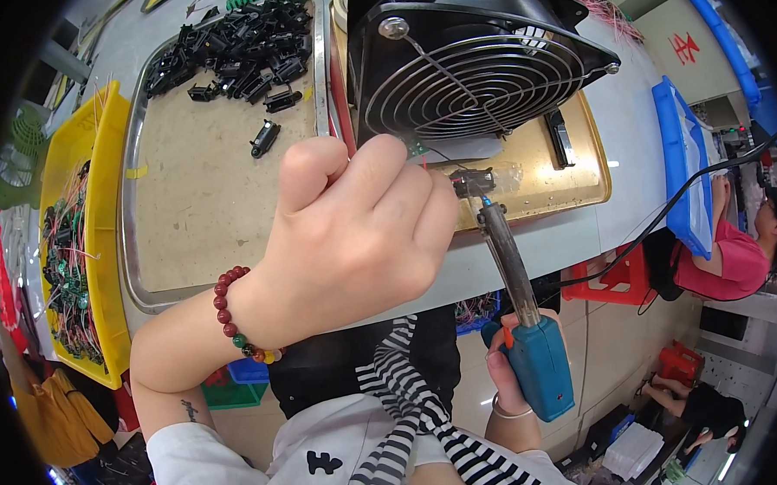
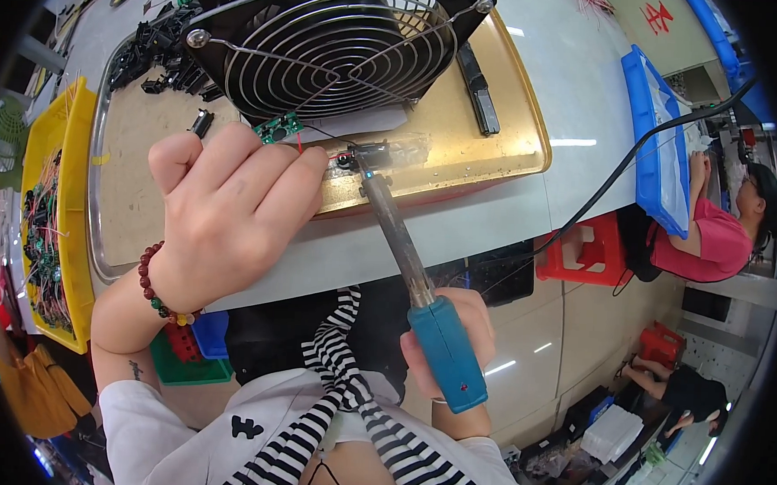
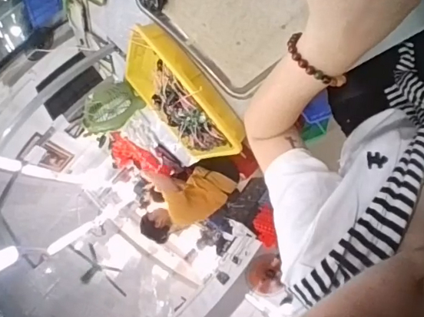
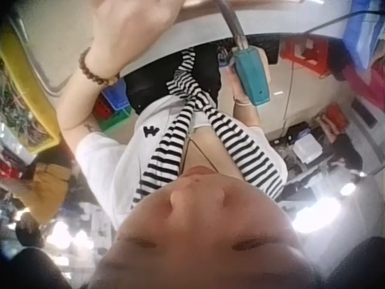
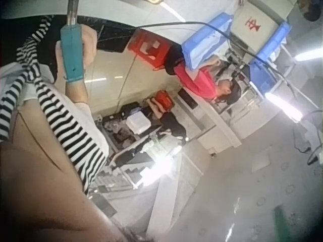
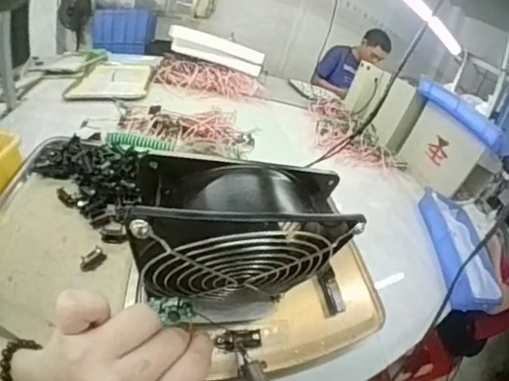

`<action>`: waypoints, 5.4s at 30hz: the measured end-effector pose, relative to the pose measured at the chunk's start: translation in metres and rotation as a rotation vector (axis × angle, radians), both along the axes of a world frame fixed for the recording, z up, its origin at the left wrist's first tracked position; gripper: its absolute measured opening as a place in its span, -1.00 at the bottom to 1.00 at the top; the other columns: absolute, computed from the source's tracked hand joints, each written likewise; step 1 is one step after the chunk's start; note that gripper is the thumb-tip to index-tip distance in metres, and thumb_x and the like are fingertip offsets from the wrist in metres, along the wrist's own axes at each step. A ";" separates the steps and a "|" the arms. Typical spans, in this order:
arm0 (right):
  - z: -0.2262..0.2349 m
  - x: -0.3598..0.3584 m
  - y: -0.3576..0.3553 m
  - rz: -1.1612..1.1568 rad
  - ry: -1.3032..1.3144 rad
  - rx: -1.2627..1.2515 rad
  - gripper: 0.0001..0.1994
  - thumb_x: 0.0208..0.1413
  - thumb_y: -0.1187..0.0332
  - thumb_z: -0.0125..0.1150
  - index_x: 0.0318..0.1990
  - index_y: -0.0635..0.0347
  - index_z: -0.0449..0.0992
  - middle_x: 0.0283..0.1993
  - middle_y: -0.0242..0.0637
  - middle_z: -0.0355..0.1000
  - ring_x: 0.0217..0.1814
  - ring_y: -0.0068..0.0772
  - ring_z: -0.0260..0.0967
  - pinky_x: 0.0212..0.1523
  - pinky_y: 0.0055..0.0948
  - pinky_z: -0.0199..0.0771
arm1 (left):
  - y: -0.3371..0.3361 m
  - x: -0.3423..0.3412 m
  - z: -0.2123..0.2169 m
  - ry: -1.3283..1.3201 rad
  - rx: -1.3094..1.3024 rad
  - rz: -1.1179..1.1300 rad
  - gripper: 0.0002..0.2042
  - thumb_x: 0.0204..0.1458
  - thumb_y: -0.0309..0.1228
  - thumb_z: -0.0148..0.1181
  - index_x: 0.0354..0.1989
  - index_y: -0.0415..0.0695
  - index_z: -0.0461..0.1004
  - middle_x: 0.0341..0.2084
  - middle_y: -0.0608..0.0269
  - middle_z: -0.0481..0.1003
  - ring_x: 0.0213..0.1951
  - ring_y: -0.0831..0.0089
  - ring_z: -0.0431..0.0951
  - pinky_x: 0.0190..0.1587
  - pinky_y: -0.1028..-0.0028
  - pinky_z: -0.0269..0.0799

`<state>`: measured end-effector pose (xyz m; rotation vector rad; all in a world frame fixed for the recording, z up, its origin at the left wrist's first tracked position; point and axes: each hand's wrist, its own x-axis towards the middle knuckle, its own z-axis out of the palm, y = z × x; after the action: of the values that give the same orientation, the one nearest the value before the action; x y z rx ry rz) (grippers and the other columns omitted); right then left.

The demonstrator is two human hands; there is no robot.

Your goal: The person solders circuit board wires to plastic switch components using a soldering gun, places completed assemblies into a bin, and sets new components from a tray onto the work stand to solder them.

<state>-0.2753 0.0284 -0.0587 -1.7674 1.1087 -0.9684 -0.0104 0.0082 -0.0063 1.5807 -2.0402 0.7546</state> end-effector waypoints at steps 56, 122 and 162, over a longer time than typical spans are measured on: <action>-0.015 -0.007 0.005 -0.060 -0.187 -0.045 -0.66 -0.11 0.36 0.35 -0.15 0.31 0.52 -0.23 -0.19 0.40 -0.42 -0.49 0.41 -0.43 -0.57 0.40 | 0.007 0.004 0.009 -0.034 0.064 -0.021 -0.76 -0.26 -0.41 0.29 -0.33 -0.08 0.53 -0.49 0.48 0.44 -0.41 0.55 0.39 -0.26 0.41 0.01; -0.056 -0.024 0.007 -0.047 -0.285 0.014 -0.52 0.01 0.45 0.09 0.14 0.42 0.32 -0.10 -0.20 0.34 -0.32 -0.52 0.19 -0.22 -0.53 0.21 | 0.137 0.338 0.037 0.485 0.644 0.956 -0.76 -0.16 -0.21 0.37 -0.53 -0.15 0.58 -0.54 0.14 0.57 -0.47 0.34 0.57 -0.39 0.39 0.45; -0.035 -0.029 -0.006 -0.071 -0.437 -0.081 -0.58 -0.03 0.17 0.32 -0.15 0.30 0.39 -0.29 -0.23 0.33 -0.49 -0.47 0.39 -0.43 -0.56 0.27 | 0.017 0.037 0.029 0.685 0.214 -0.211 -0.83 -0.10 -0.50 0.35 -0.31 -0.19 0.57 -0.46 0.18 0.54 -0.42 0.24 0.51 -0.34 0.35 0.44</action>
<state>-0.3040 0.0221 -0.0932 -1.4864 0.8636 -1.3800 0.0264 0.0251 0.0222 1.4307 -1.7525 -0.0939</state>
